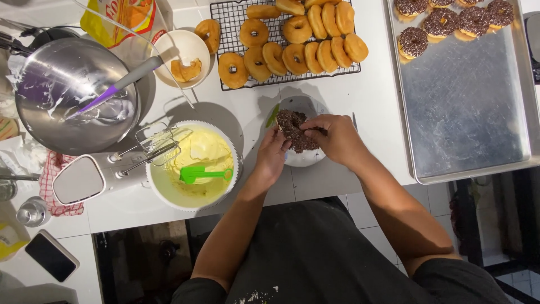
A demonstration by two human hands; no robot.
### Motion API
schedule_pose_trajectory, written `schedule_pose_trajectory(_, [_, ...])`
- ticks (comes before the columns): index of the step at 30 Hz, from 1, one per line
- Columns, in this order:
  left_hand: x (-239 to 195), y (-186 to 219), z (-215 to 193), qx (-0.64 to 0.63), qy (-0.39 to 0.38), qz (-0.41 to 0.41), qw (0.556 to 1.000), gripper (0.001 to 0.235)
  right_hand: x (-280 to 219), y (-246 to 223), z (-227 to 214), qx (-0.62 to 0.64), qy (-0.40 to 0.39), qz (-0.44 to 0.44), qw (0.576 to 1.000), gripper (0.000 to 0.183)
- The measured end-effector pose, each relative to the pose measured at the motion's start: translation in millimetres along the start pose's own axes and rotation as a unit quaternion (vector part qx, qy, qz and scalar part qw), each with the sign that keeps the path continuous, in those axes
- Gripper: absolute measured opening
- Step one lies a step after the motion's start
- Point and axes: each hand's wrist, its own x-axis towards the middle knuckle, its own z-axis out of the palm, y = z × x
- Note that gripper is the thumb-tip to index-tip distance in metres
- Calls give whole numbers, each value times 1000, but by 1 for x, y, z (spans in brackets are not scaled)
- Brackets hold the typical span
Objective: The person spreads a yellow cream onto donuts using a green spatula, then rolls the creamed donuts in chocolate sprinkles on a plate. The finished donuts are placed onto a metal baking tray.
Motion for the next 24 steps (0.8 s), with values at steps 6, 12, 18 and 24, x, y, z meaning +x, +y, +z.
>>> schedule_pose_trajectory(6, [-1, 0, 7, 118, 19, -15, 993, 53, 2, -9, 2, -51, 22, -1, 998, 22])
schedule_pose_trajectory(12, [2, 4, -11, 357, -10, 119, 926, 33, -5, 23, 15, -116, 12, -1, 993, 38])
schedule_pose_trajectory(18, [-3, 13, 7, 412, -44, 199, 888, 25, -17, 24, 34, 101, 171, -70, 978, 47])
schedule_pose_trajectory(24, [-20, 31, 35, 507, -48, 221, 832, 27, -8, 62, 44, 215, 131, 58, 966, 44])
